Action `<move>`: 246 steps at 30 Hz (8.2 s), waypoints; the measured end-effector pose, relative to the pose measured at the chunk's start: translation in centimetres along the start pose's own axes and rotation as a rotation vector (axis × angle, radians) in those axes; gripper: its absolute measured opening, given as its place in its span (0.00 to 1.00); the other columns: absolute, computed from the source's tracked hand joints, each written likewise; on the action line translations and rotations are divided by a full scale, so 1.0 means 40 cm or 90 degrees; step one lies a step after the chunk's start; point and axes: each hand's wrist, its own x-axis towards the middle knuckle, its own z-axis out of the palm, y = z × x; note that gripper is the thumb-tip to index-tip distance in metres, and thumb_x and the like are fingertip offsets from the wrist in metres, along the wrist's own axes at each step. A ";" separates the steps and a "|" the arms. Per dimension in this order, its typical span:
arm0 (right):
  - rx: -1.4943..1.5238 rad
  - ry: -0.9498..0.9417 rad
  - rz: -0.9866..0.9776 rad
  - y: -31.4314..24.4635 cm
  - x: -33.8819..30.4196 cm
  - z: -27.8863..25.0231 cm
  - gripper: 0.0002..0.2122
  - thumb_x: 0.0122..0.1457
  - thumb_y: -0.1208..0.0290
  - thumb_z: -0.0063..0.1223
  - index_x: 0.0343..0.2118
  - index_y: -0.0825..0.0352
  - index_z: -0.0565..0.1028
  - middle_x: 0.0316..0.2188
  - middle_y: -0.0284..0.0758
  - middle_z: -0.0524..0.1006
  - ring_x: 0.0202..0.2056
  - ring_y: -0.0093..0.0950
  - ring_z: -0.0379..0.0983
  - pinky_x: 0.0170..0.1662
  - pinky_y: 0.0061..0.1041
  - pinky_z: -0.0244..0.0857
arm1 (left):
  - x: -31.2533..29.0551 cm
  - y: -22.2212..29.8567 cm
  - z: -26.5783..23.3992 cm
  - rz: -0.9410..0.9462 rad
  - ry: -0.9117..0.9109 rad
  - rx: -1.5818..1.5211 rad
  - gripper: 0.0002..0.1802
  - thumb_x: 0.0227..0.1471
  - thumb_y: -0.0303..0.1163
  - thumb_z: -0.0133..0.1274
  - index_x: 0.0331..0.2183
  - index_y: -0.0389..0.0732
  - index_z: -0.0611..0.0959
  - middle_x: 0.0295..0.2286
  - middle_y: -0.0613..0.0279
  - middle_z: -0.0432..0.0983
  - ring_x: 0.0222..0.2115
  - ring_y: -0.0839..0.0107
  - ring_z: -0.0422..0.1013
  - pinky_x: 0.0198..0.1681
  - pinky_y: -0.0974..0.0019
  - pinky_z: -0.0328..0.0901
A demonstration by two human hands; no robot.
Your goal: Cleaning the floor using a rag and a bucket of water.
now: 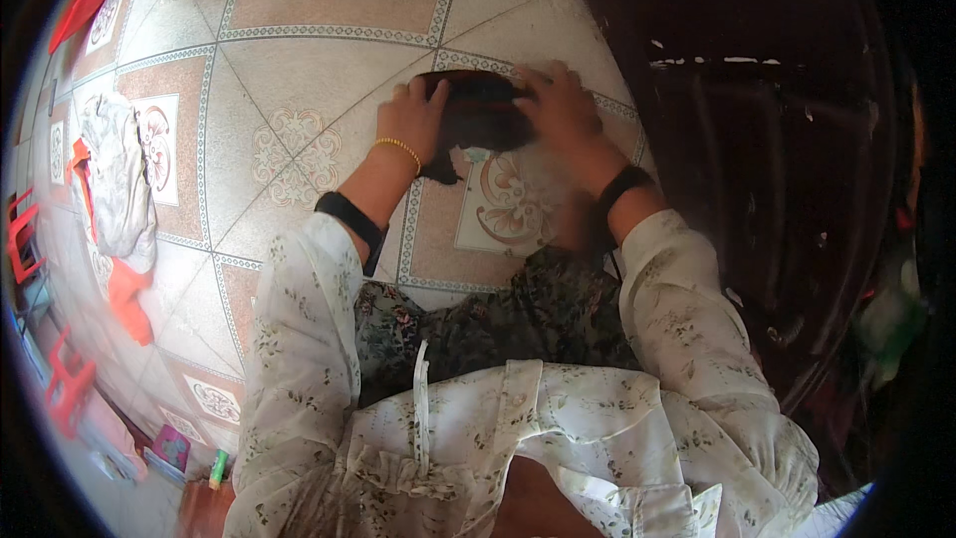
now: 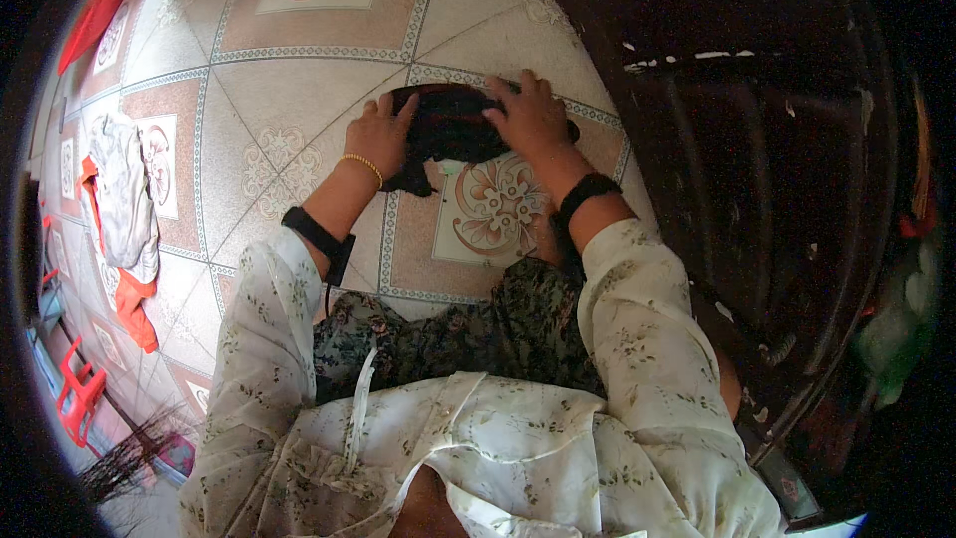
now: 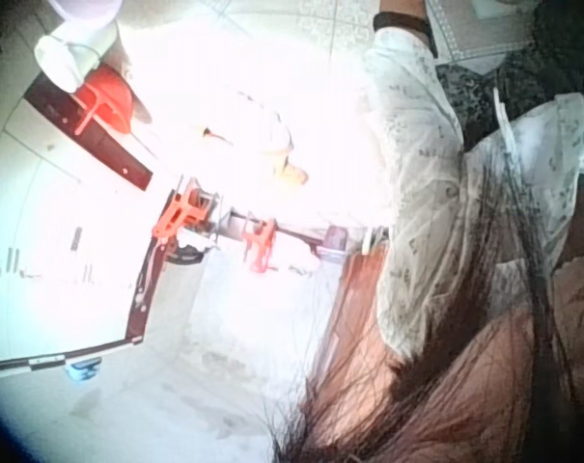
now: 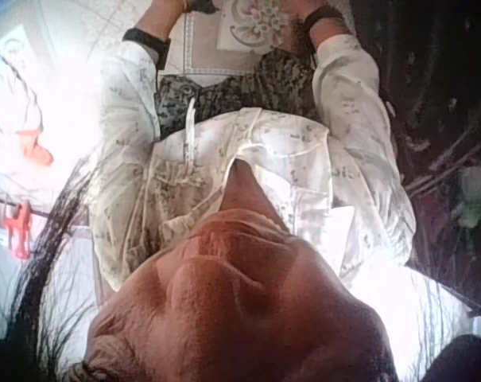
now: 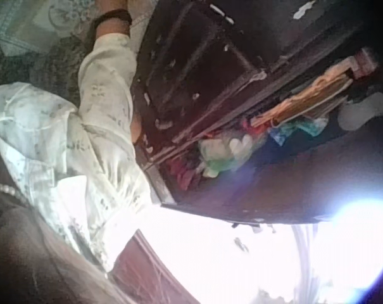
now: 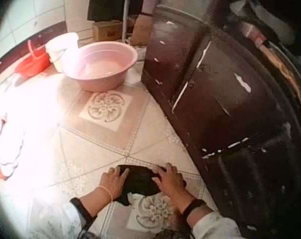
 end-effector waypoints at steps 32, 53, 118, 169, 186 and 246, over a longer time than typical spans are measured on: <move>-0.003 -0.070 0.010 -0.115 -0.257 0.225 0.32 0.48 0.83 0.52 0.58 0.64 0.55 0.47 0.47 0.61 0.45 0.47 0.65 0.37 0.37 0.72 | -0.153 0.217 0.167 -0.224 -0.117 -0.290 0.48 0.46 0.28 0.53 0.61 0.33 0.44 0.45 0.33 0.61 0.39 0.46 0.71 0.40 0.60 0.70; 0.610 -0.180 0.059 -0.219 -0.224 0.260 0.24 0.55 0.75 0.44 0.54 0.75 0.55 0.49 0.54 0.66 0.51 0.46 0.64 0.50 0.37 0.60 | -0.229 0.135 0.264 -0.210 -0.053 -1.127 0.30 0.46 0.36 0.51 0.51 0.34 0.70 0.41 0.52 0.72 0.41 0.62 0.68 0.46 0.65 0.62; 0.089 0.100 0.025 -0.047 0.032 0.114 0.16 0.56 0.79 0.41 0.48 0.69 0.67 0.46 0.44 0.69 0.48 0.44 0.65 0.49 0.39 0.63 | -0.197 0.205 0.240 -0.526 0.332 -0.733 0.27 0.39 0.17 0.53 0.46 0.35 0.70 0.40 0.46 0.65 0.44 0.49 0.64 0.49 0.57 0.61; 0.701 -0.210 -0.207 -0.447 -0.162 -0.177 0.22 0.49 0.86 0.43 0.51 0.72 0.68 0.46 0.43 0.68 0.47 0.35 0.68 0.48 0.26 0.64 | -0.443 0.009 -0.214 -0.380 0.332 -0.961 0.28 0.40 0.17 0.55 0.48 0.35 0.73 0.35 0.63 0.75 0.37 0.77 0.69 0.43 0.72 0.65; 0.631 -0.245 -0.148 -0.455 -0.535 -0.570 0.21 0.46 0.87 0.45 0.48 0.78 0.69 0.41 0.44 0.71 0.42 0.33 0.70 0.43 0.24 0.64 | -0.736 0.283 -0.541 -0.450 0.271 -0.984 0.27 0.42 0.23 0.56 0.48 0.38 0.73 0.34 0.58 0.74 0.34 0.74 0.70 0.39 0.71 0.66; 0.071 -0.769 -0.879 -2.872 -0.903 -0.560 0.20 0.50 0.79 0.49 0.49 0.70 0.69 0.40 0.39 0.71 0.37 0.28 0.73 0.36 0.24 0.71 | -2.462 -0.877 -0.681 -1.118 1.146 -0.990 0.28 0.40 0.27 0.59 0.46 0.33 0.73 0.38 0.54 0.77 0.40 0.68 0.72 0.45 0.67 0.66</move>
